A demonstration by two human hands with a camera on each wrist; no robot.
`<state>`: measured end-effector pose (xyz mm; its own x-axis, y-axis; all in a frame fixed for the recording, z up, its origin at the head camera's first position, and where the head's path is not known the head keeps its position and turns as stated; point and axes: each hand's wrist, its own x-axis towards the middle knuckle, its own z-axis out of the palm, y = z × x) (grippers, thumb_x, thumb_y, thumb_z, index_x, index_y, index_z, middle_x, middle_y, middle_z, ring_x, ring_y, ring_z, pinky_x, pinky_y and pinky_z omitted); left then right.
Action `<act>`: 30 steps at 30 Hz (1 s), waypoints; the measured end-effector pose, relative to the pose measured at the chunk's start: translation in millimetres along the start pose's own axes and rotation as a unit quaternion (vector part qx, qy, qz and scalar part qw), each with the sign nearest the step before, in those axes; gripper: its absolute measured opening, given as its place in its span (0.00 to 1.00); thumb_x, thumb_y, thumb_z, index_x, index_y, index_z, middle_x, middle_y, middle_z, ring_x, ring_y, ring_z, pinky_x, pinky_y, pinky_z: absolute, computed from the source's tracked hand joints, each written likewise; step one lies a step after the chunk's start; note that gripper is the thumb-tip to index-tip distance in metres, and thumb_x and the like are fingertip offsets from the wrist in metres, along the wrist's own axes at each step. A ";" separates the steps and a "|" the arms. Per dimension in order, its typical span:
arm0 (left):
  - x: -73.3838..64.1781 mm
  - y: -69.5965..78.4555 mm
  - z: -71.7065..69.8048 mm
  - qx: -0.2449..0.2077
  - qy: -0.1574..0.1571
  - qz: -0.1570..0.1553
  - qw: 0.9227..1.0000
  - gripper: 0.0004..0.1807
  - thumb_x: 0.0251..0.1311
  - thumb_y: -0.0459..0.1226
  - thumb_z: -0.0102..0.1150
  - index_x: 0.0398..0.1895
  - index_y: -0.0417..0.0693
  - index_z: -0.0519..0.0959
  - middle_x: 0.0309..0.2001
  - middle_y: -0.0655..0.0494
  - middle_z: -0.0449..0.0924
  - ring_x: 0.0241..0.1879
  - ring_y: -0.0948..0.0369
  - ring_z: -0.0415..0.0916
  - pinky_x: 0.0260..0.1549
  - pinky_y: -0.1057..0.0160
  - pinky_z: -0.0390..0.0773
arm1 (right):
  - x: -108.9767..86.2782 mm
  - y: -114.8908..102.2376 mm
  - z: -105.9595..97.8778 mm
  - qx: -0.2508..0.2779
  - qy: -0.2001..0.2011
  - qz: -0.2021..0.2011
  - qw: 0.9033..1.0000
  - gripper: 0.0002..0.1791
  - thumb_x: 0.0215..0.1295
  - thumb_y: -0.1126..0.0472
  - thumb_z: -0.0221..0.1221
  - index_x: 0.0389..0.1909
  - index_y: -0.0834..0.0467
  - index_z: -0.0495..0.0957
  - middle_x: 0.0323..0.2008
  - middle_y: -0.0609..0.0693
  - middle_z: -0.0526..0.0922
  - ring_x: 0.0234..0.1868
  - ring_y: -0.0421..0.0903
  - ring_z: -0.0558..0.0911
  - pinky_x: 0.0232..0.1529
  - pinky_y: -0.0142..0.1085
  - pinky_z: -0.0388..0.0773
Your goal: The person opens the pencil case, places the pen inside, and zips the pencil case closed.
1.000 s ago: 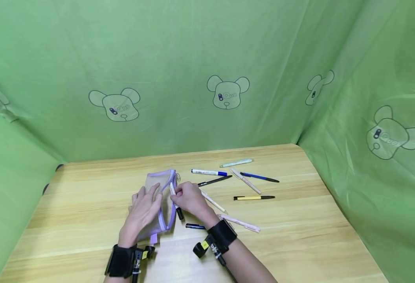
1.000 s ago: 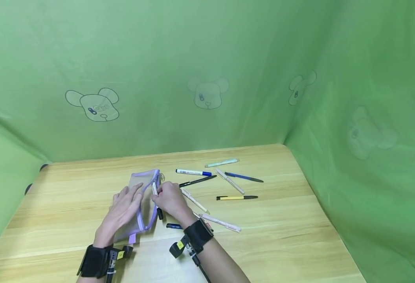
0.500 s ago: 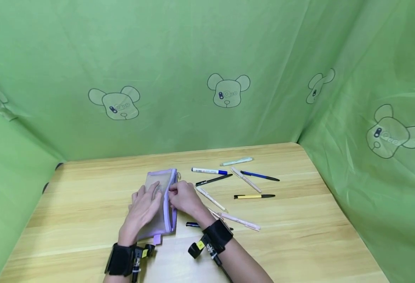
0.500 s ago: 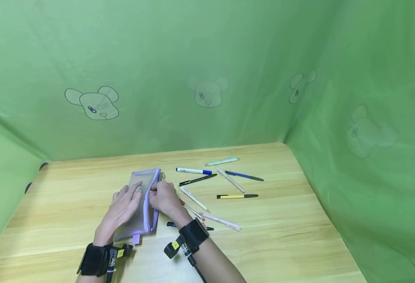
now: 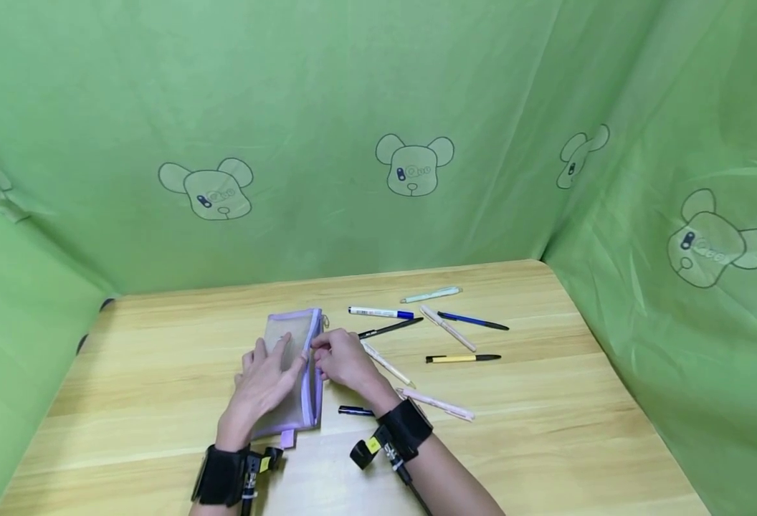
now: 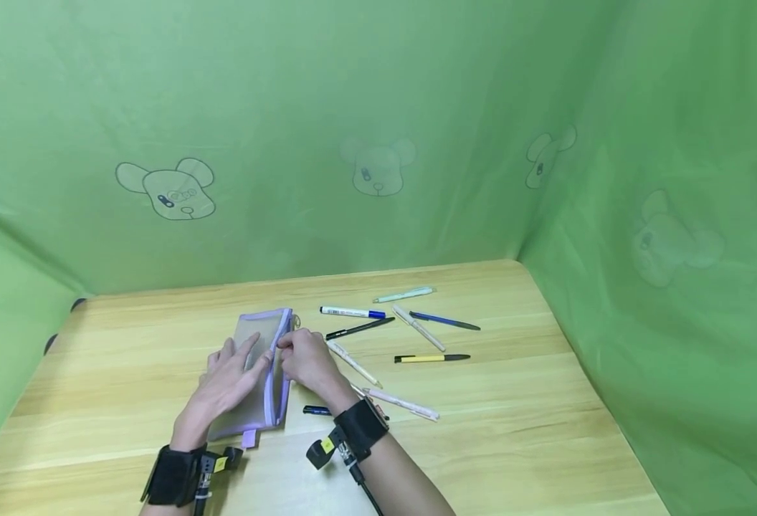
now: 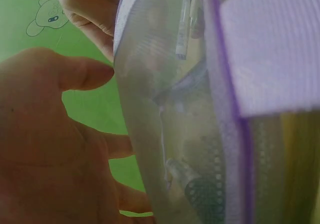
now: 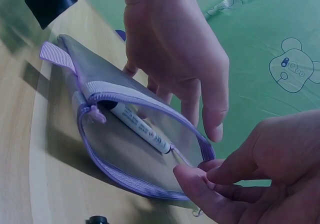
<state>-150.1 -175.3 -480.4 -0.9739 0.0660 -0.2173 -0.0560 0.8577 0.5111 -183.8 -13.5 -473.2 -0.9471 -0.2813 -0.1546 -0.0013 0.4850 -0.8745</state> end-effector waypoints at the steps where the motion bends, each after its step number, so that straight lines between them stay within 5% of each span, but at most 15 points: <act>1: -0.7 0.4 0.7 0.003 -0.002 -0.001 1.000 0.46 0.69 0.66 0.29 0.79 0.44 0.49 0.72 0.20 0.34 0.67 0.26 0.43 0.55 0.19 0.50 | -0.3 0.2 -0.1 -0.002 -0.001 -0.001 1.000 0.18 0.64 0.76 0.56 0.53 0.67 0.81 0.32 0.56 0.86 0.25 0.51 0.85 0.25 0.39 0.86; 10: -2.7 3.0 4.4 0.015 -0.002 -0.006 1.000 0.49 0.66 0.67 0.35 0.79 0.45 0.46 0.72 0.19 0.32 0.67 0.25 0.40 0.55 0.18 0.47 | -2.2 -0.9 -1.0 -0.028 -0.014 -0.029 0.999 0.23 0.57 0.80 0.56 0.54 0.65 0.81 0.29 0.53 0.83 0.26 0.52 0.84 0.18 0.28 0.81; 19: 0.8 3.6 5.8 0.000 0.017 -0.005 1.000 0.39 0.71 0.56 0.35 0.79 0.47 0.48 0.72 0.20 0.36 0.67 0.26 0.43 0.53 0.18 0.50 | -1.5 1.2 -7.5 -0.077 -0.013 -0.046 0.996 0.22 0.61 0.76 0.55 0.56 0.61 0.81 0.32 0.55 0.85 0.17 0.38 0.77 0.13 0.24 0.71; 26: 1.7 2.7 5.5 0.003 0.016 0.002 1.000 0.38 0.73 0.56 0.31 0.79 0.46 0.49 0.72 0.19 0.36 0.66 0.25 0.44 0.52 0.17 0.50 | -8.2 8.6 -23.2 -0.145 0.006 -0.088 0.986 0.17 0.65 0.71 0.55 0.51 0.59 0.84 0.44 0.53 0.87 0.23 0.39 0.74 0.20 0.27 0.71; 30: 1.8 1.5 5.5 -0.001 0.015 0.004 1.000 0.37 0.73 0.55 0.31 0.79 0.46 0.49 0.72 0.20 0.36 0.66 0.26 0.44 0.52 0.17 0.49 | -15.3 14.7 -29.4 -0.164 0.000 -0.100 0.981 0.15 0.64 0.70 0.56 0.50 0.60 0.84 0.35 0.49 0.85 0.22 0.38 0.72 0.21 0.27 0.69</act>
<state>-150.7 -171.1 -484.6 -0.9802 0.0573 -0.1894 -0.0495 0.8558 0.5149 -178.7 22.2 -470.2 -0.9174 -0.3979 0.0045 -0.2898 0.6602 -0.6930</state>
